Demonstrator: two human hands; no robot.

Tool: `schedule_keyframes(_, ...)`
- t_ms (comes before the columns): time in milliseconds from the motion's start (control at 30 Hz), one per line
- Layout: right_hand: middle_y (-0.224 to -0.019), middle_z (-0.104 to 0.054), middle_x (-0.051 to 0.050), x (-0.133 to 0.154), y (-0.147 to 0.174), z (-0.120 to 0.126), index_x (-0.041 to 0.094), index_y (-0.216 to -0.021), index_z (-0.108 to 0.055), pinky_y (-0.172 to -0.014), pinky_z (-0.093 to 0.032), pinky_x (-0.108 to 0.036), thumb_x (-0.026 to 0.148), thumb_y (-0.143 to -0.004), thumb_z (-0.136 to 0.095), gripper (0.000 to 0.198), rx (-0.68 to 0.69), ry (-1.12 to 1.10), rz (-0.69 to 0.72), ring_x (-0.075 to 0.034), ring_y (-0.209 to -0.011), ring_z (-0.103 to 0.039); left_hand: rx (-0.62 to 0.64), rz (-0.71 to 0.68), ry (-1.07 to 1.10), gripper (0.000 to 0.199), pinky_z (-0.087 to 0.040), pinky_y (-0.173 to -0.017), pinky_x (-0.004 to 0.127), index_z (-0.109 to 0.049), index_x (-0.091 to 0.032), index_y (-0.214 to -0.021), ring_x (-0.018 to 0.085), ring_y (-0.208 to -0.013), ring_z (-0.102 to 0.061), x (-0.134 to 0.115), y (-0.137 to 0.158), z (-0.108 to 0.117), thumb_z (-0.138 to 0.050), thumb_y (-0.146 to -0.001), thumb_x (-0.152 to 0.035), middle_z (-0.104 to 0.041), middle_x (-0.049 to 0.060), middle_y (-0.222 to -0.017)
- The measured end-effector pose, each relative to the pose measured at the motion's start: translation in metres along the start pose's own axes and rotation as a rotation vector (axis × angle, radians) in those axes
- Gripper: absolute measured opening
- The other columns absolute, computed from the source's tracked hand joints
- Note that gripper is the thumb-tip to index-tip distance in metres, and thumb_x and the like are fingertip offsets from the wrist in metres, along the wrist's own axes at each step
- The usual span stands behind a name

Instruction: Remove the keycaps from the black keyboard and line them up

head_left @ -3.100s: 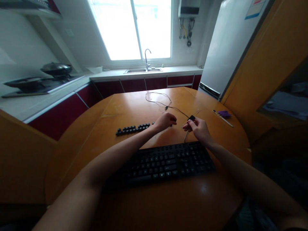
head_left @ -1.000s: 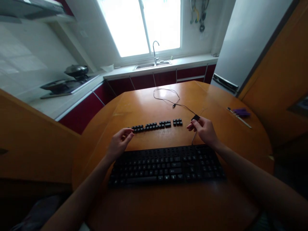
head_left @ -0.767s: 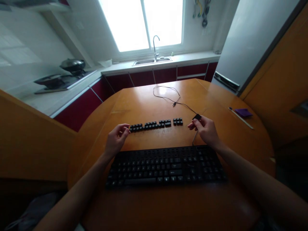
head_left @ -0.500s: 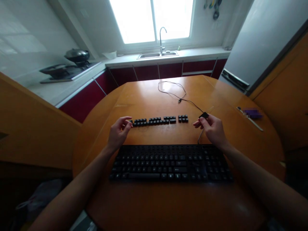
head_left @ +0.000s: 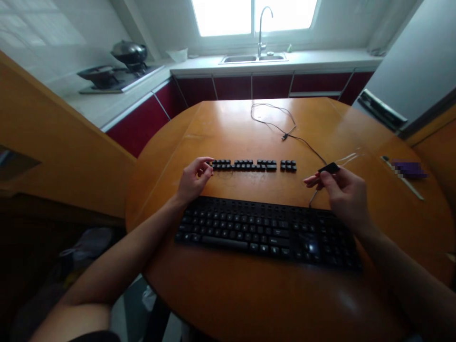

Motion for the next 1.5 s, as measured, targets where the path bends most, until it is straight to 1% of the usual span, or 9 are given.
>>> schedule_keyframes(167,-0.083,-0.078,-0.006,0.017,0.013,0.004,0.02,-0.086,-0.072,-0.064,-0.055,-0.035,0.032,-0.094,-0.063,0.017,-0.006,-0.031,0.017,-0.021,-0.071,-0.073,-0.039,-0.061,0.074,0.03,-0.046,-0.062,0.023,-0.064,-0.019,-0.117,0.012,-0.066,-0.061,0.002,0.002,0.005,-0.063,-0.089,-0.03,-0.065,-0.001,-0.075)
schedule_keyframes(400,-0.083,-0.078,-0.004,0.02,0.021,0.005,0.021,-0.085,-0.072,-0.064,-0.055,-0.036,0.028,-0.093,-0.064,0.014,0.017,-0.032,0.001,-0.02,-0.071,-0.073,-0.168,-0.088,0.215,0.022,-0.049,-0.063,0.022,-0.067,-0.021,-0.109,0.01,-0.063,-0.061,0.012,0.003,0.019,-0.065,-0.09,-0.032,-0.063,-0.002,-0.069)
schedule_keyframes(533,-0.083,-0.078,-0.004,0.02,0.02,0.004,0.021,-0.085,-0.073,-0.064,-0.055,-0.035,0.027,-0.094,-0.064,0.014,0.027,0.017,-0.017,-0.02,-0.071,-0.073,-0.196,-0.058,0.236,0.02,-0.049,-0.059,0.022,-0.067,-0.021,-0.104,0.01,-0.059,-0.06,0.025,-0.001,0.019,-0.063,-0.092,-0.037,-0.06,-0.003,-0.063)
schedule_keyframes(767,-0.084,-0.078,-0.004,0.023,0.019,0.004,0.022,-0.086,-0.073,-0.066,-0.057,-0.037,0.025,-0.094,-0.063,0.013,0.021,0.039,-0.003,-0.021,-0.073,-0.074,-0.245,0.021,0.266,0.02,-0.044,-0.054,0.022,-0.068,-0.022,-0.1,0.01,-0.054,-0.057,0.046,-0.003,0.018,-0.062,-0.092,-0.04,-0.058,-0.002,-0.06)
schedule_keyframes(967,-0.084,-0.077,-0.006,0.025,0.02,0.006,0.02,-0.085,-0.073,-0.067,-0.057,-0.037,0.024,-0.094,-0.062,0.014,0.001,0.05,0.007,-0.021,-0.073,-0.073,-0.304,0.073,0.322,0.019,-0.04,-0.05,0.021,-0.067,-0.022,-0.098,0.01,-0.051,-0.053,0.056,-0.003,0.019,-0.061,-0.092,-0.039,-0.057,-0.002,-0.059)
schedule_keyframes(1133,-0.083,-0.077,-0.008,0.022,0.014,0.004,0.018,-0.082,-0.072,-0.064,-0.055,-0.034,0.023,-0.094,-0.062,0.016,-0.013,0.075,0.012,-0.02,-0.071,-0.072,-0.281,0.105,0.353,0.019,-0.038,-0.049,0.022,-0.067,-0.022,-0.098,0.01,-0.052,-0.052,0.06,-0.004,0.017,-0.062,-0.09,-0.039,-0.058,-0.002,-0.061)
schedule_keyframes(1333,-0.083,-0.078,-0.008,0.005,-0.001,0.003,0.017,-0.084,-0.07,-0.062,-0.053,-0.033,0.025,-0.095,-0.061,0.017,-0.051,0.029,0.001,-0.02,-0.07,-0.073,-0.222,0.137,0.367,0.019,-0.039,-0.05,0.021,-0.068,-0.021,-0.1,0.01,-0.053,-0.052,0.061,-0.006,0.014,-0.062,-0.089,-0.035,-0.059,-0.001,-0.063)
schedule_keyframes(1433,-0.083,-0.078,-0.009,-0.003,-0.005,0.008,0.016,-0.083,-0.071,-0.062,-0.053,-0.033,0.027,-0.095,-0.06,0.019,-0.061,0.004,-0.029,-0.02,-0.071,-0.073,-0.213,0.165,0.333,0.018,-0.039,-0.052,0.021,-0.069,-0.02,-0.1,0.011,-0.055,-0.052,0.058,-0.003,0.015,-0.061,-0.088,-0.032,-0.058,-0.001,-0.062)
schedule_keyframes(1500,-0.084,-0.078,-0.009,-0.01,-0.006,0.016,0.017,-0.084,-0.071,-0.063,-0.054,-0.034,0.028,-0.095,-0.06,0.019,-0.109,-0.016,-0.035,-0.021,-0.071,-0.073,-0.218,0.197,0.305,0.019,-0.04,-0.054,0.022,-0.068,-0.02,-0.102,0.011,-0.057,-0.054,0.056,0.001,0.018,-0.059,-0.089,-0.031,-0.059,-0.001,-0.064)
Point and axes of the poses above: each hand's wrist, its own y-axis away from the middle knuckle, its own z-axis out of the back of the hand, x = y × z, the point moved 6 cm from there along -y, towards the middle knuckle
